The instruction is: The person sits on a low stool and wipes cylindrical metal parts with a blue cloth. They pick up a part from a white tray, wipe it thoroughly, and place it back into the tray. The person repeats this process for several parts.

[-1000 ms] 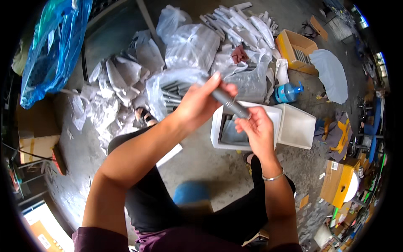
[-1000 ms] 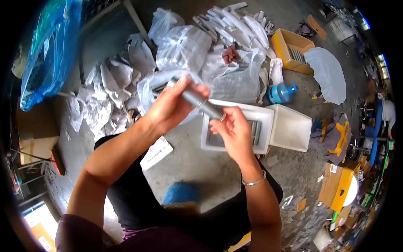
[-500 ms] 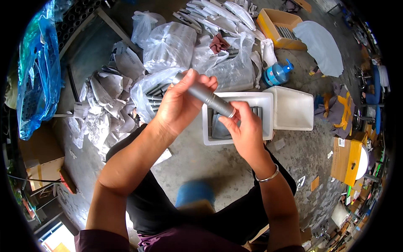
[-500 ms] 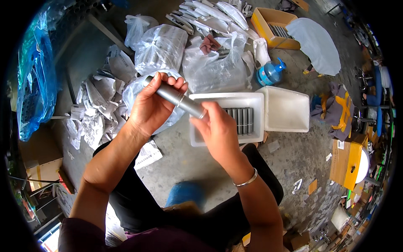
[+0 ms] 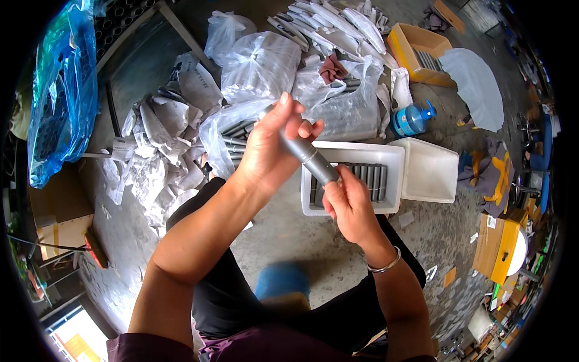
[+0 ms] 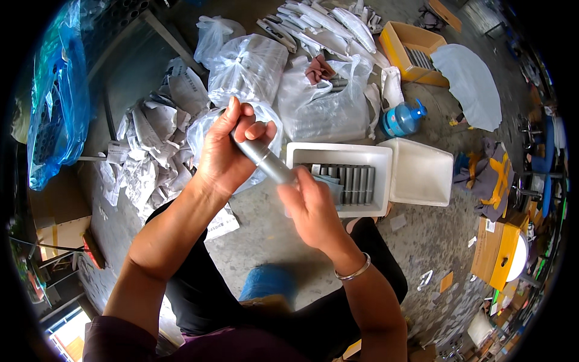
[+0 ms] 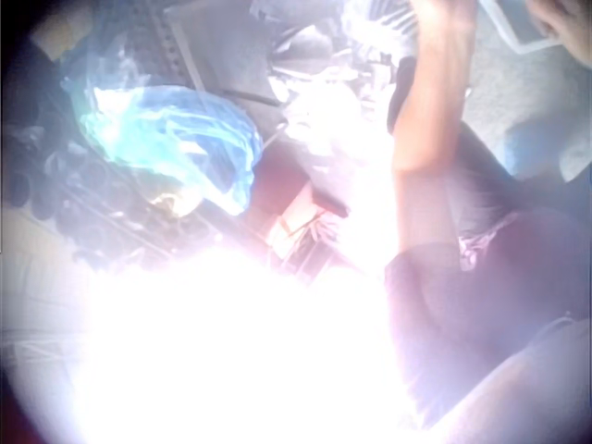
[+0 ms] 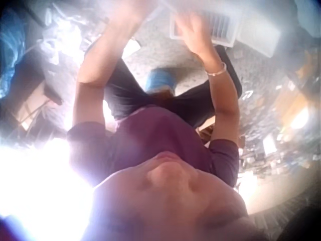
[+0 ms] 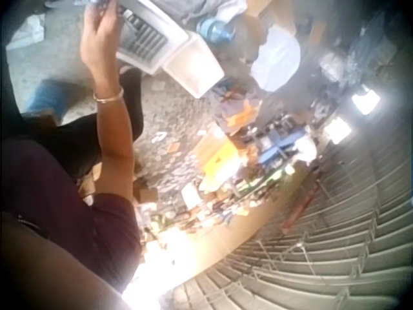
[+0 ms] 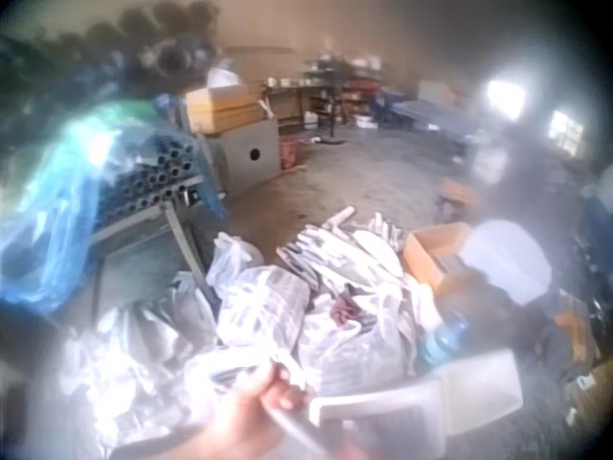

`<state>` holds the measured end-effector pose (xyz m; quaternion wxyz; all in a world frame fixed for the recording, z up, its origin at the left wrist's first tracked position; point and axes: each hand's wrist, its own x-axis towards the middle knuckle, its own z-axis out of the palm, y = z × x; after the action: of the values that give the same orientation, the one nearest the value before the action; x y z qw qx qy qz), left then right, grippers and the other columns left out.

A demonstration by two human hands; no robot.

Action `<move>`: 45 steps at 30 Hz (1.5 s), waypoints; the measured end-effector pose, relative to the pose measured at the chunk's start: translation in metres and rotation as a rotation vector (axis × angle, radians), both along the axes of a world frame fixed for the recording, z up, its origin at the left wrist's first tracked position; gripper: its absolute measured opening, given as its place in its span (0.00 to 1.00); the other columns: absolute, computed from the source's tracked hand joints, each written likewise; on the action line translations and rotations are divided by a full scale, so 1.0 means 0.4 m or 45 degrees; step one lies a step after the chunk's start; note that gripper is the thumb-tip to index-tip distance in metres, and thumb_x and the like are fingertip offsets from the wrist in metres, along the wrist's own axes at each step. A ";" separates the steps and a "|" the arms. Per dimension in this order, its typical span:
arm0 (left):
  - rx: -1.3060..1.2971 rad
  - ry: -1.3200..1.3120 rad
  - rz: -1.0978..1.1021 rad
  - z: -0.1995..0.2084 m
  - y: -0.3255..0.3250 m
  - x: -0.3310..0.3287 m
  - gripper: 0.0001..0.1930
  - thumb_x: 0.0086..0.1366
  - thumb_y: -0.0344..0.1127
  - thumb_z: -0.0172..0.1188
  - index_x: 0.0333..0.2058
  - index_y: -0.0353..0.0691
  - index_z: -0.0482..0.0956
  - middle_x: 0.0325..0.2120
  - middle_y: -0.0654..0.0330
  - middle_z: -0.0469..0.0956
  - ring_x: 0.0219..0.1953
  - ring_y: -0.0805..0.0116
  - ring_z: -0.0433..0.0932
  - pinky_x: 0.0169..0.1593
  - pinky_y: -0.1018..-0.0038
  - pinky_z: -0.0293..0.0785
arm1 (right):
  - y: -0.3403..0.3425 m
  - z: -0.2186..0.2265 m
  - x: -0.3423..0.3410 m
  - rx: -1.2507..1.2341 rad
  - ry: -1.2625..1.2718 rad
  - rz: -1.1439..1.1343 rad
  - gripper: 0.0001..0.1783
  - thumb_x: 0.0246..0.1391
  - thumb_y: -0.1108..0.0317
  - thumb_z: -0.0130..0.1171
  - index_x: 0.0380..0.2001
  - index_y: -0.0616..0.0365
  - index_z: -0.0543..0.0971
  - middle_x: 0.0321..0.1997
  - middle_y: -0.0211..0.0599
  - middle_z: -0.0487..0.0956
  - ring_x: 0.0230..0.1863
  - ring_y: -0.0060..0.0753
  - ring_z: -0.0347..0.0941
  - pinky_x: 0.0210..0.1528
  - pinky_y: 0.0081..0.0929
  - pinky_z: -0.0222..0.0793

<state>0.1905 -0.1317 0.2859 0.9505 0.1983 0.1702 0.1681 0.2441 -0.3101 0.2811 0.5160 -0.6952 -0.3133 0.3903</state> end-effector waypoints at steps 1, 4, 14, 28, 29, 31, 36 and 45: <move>0.037 0.008 -0.003 0.000 0.002 0.002 0.17 0.60 0.49 0.62 0.29 0.40 0.73 0.13 0.66 0.66 0.24 0.72 0.69 0.56 0.64 0.65 | 0.000 0.007 0.009 -0.038 0.195 0.067 0.15 0.65 0.58 0.44 0.36 0.61 0.68 0.19 0.29 0.69 0.21 0.18 0.67 0.22 0.21 0.62; 0.068 0.032 0.031 -0.005 0.005 0.001 0.16 0.59 0.48 0.63 0.29 0.40 0.73 0.15 0.65 0.68 0.26 0.71 0.71 0.53 0.65 0.67 | 0.008 -0.011 0.021 -0.033 0.287 0.085 0.13 0.65 0.61 0.46 0.39 0.62 0.68 0.24 0.32 0.72 0.24 0.19 0.69 0.25 0.19 0.64; 0.208 0.225 0.032 0.026 -0.066 0.016 0.16 0.61 0.41 0.62 0.40 0.36 0.75 0.17 0.65 0.66 0.25 0.70 0.69 0.38 0.70 0.69 | 0.044 -0.025 0.001 -0.243 -0.505 -0.121 0.16 0.45 0.69 0.65 0.33 0.64 0.71 0.21 0.48 0.74 0.25 0.52 0.73 0.29 0.36 0.68; 0.451 0.347 -0.136 0.016 -0.062 -0.009 0.10 0.63 0.35 0.58 0.36 0.33 0.76 0.08 0.71 0.55 0.10 0.80 0.53 0.17 0.79 0.53 | 0.070 -0.066 -0.118 0.032 0.267 -0.198 0.09 0.49 0.70 0.60 0.23 0.65 0.74 0.15 0.40 0.73 0.17 0.32 0.68 0.24 0.32 0.63; 0.477 0.359 -0.155 0.017 -0.066 -0.007 0.10 0.64 0.35 0.57 0.36 0.33 0.75 0.08 0.72 0.54 0.10 0.81 0.52 0.17 0.79 0.53 | 0.066 -0.063 -0.118 0.020 0.277 -0.212 0.09 0.49 0.70 0.60 0.23 0.65 0.74 0.15 0.40 0.72 0.17 0.31 0.68 0.23 0.32 0.63; 0.450 0.321 -0.172 0.021 -0.068 -0.005 0.10 0.62 0.34 0.59 0.34 0.32 0.76 0.08 0.70 0.56 0.10 0.79 0.54 0.17 0.78 0.53 | 0.059 -0.060 -0.117 0.019 0.303 -0.215 0.09 0.49 0.71 0.59 0.23 0.66 0.73 0.14 0.40 0.72 0.16 0.30 0.67 0.23 0.31 0.62; 0.402 -0.049 -0.311 0.012 -0.048 -0.017 0.15 0.63 0.37 0.60 0.39 0.29 0.74 0.08 0.69 0.58 0.10 0.79 0.55 0.17 0.79 0.54 | 0.055 -0.027 -0.098 0.039 0.456 -0.079 0.09 0.49 0.71 0.59 0.21 0.64 0.71 0.16 0.30 0.70 0.21 0.19 0.65 0.23 0.26 0.60; 0.714 -0.097 -0.667 0.034 -0.032 -0.018 0.35 0.55 0.32 0.64 0.59 0.31 0.58 0.44 0.51 0.76 0.45 0.65 0.75 0.51 0.70 0.69 | 0.055 -0.038 -0.041 0.244 0.446 -0.162 0.18 0.47 0.70 0.60 0.39 0.68 0.69 0.29 0.36 0.74 0.28 0.29 0.73 0.30 0.28 0.69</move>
<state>0.1834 -0.1445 0.2996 0.8758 0.4809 0.0257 -0.0330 0.2276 -0.2883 0.2658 0.6500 -0.5827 -0.2100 0.4403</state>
